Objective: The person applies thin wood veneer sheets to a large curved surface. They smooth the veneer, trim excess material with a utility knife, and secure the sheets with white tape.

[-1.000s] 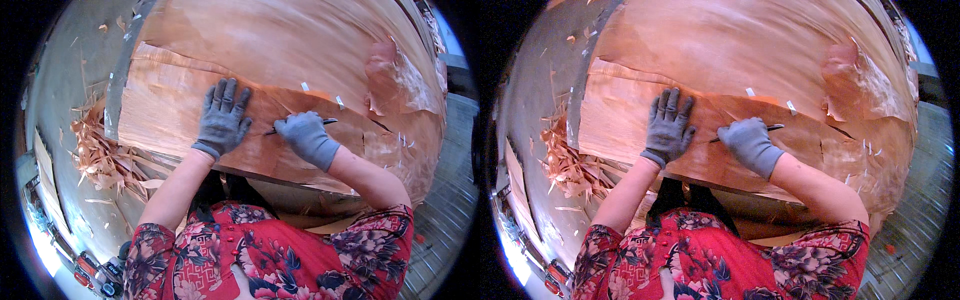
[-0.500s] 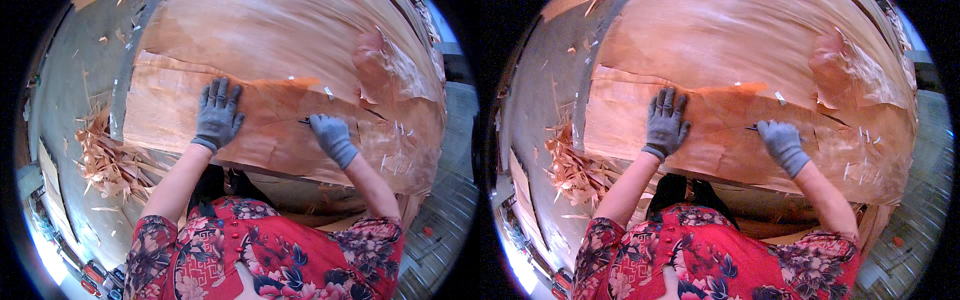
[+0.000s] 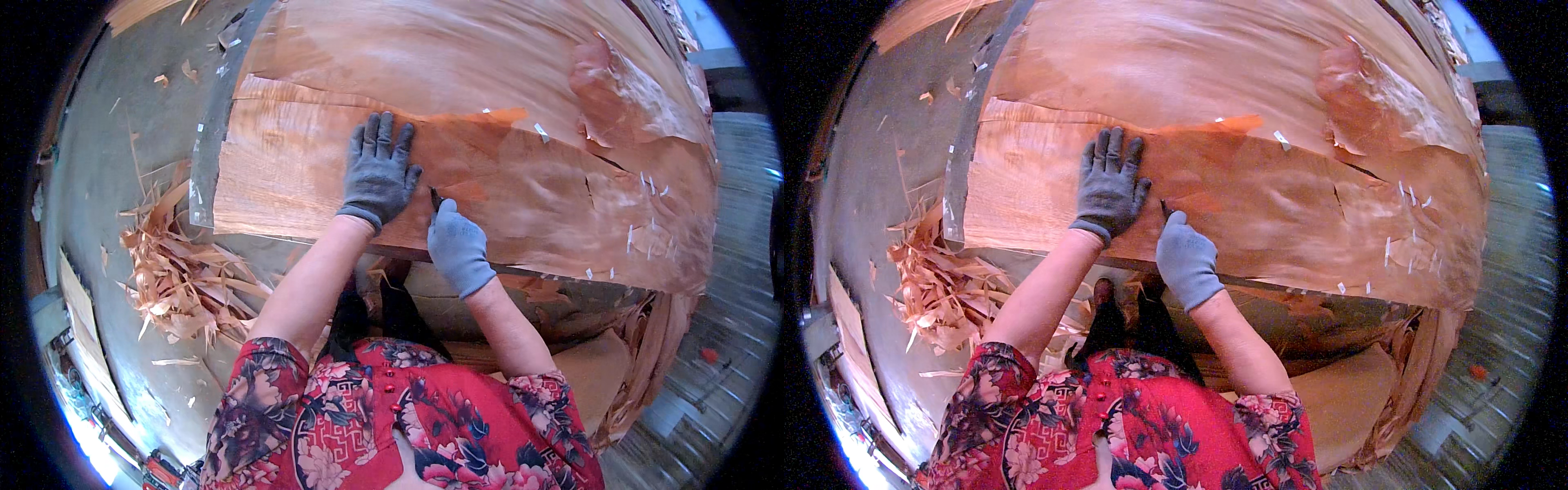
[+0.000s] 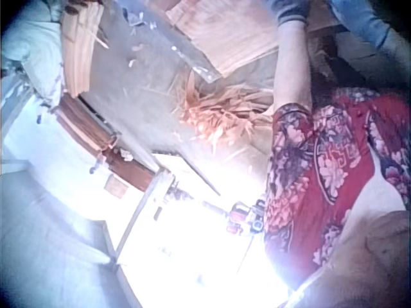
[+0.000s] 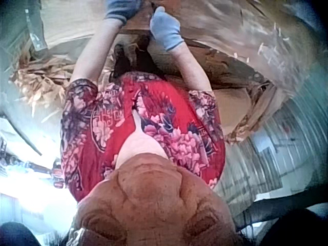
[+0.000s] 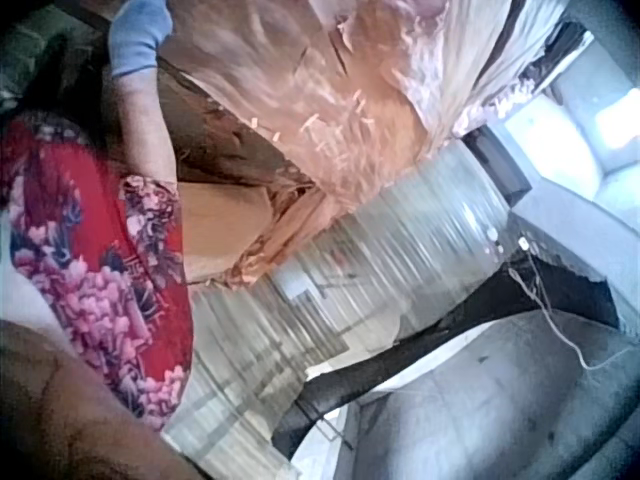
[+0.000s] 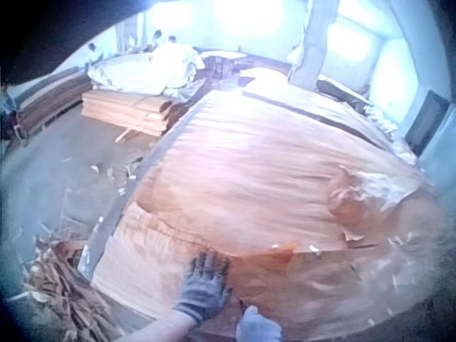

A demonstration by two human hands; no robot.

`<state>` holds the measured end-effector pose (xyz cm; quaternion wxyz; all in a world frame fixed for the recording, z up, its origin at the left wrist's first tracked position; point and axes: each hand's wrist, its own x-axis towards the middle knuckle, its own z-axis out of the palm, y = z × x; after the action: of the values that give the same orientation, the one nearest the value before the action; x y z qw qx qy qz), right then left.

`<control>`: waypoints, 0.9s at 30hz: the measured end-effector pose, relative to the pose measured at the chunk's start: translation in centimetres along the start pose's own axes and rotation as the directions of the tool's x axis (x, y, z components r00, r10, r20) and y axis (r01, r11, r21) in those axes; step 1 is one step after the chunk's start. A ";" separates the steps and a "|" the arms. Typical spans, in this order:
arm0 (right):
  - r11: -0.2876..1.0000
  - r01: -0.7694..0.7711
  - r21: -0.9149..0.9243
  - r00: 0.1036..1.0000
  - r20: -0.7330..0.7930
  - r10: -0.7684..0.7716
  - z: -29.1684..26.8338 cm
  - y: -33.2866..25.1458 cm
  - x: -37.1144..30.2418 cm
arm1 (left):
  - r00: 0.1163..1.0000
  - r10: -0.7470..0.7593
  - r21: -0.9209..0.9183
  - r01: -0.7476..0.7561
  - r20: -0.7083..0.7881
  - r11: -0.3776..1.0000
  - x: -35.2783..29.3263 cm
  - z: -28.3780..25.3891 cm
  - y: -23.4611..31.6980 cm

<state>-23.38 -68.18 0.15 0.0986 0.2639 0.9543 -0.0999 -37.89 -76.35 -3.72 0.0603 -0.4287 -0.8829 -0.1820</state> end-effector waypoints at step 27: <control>0.983 -0.097 -0.153 0.986 0.117 0.116 4.2 6.0 -10.8 | 0.999 0.041 0.037 -0.041 -0.019 0.998 0.2 0.0 -0.1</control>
<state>-10.63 -69.41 -2.15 0.1826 0.3000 0.9354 -0.0403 -38.10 -76.26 -3.73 0.0807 -0.4437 -0.8764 -0.1689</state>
